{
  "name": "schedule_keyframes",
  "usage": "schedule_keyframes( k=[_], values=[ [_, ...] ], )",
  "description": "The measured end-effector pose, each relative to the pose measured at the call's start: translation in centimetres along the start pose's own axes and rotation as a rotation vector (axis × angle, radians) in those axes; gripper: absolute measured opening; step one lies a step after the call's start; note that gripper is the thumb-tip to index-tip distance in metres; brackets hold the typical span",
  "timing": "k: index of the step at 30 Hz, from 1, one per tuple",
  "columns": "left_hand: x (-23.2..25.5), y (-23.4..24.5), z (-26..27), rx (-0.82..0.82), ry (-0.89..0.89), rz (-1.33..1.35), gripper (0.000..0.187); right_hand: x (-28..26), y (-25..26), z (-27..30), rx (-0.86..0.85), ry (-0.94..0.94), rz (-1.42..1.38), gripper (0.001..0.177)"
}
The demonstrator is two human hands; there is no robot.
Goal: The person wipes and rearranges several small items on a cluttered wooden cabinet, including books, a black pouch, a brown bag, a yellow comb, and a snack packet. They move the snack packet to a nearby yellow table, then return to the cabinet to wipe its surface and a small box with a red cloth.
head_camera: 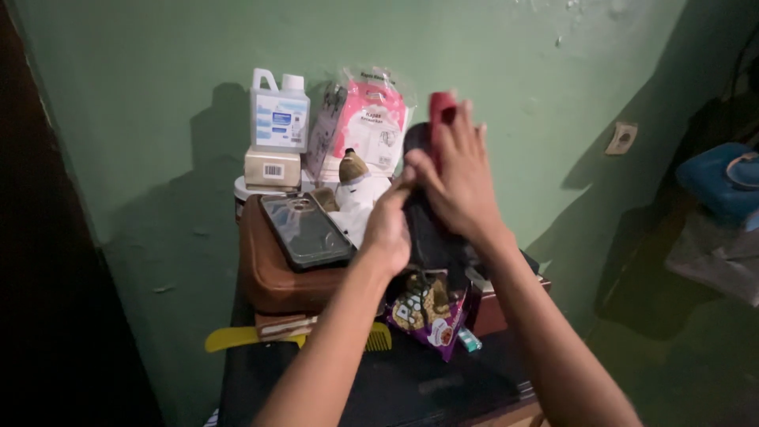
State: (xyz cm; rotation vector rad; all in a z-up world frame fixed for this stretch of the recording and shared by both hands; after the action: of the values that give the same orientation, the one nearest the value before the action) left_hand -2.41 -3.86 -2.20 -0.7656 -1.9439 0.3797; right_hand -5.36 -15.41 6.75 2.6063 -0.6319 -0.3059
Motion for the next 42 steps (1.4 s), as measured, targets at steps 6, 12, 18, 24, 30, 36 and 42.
schedule_keyframes(
  k=[6,12,18,24,30,36,42],
  values=[
    [3.4,1.2,0.3,0.003,-0.007,0.073,0.051,-5.3,1.5,6.8,-0.271,0.315,-0.033,0.102],
    [5.3,-2.3,2.2,0.130,-0.018,-0.306,0.100,0.6,5.0,8.2,-0.073,-0.380,-0.318,0.058],
    [5.7,-1.2,2.2,0.197,-0.161,-0.691,0.125,1.9,11.0,2.6,0.095,-0.153,-0.489,0.032],
    [7.8,-3.8,4.6,-0.129,-0.001,-0.470,0.073,10.3,7.6,-0.3,0.194,-0.652,-0.349,0.062],
    [5.6,-3.3,3.7,-0.074,0.082,-0.455,0.046,5.6,4.0,-0.7,0.331,-0.067,-0.042,0.035],
    [5.2,-2.7,3.5,-0.049,-0.012,-0.285,0.039,4.3,0.3,0.4,0.388,-0.003,-0.209,0.040],
    [3.7,0.2,1.6,-0.027,-0.051,-0.144,0.030,-3.0,0.1,3.8,0.134,0.215,-0.370,0.042]
  ],
)
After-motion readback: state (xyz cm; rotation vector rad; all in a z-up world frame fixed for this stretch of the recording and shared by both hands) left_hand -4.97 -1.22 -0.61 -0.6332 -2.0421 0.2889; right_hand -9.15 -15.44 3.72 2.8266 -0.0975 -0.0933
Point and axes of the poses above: each hand's wrist, its own z-axis away from the middle knuckle, its own y-axis out of the back of the hand, x = y × z, the point moved 2 cm from there along -z, towards the middle knuckle, and after that the axes turned 12 degrees about -z, right-handed, at the moved point
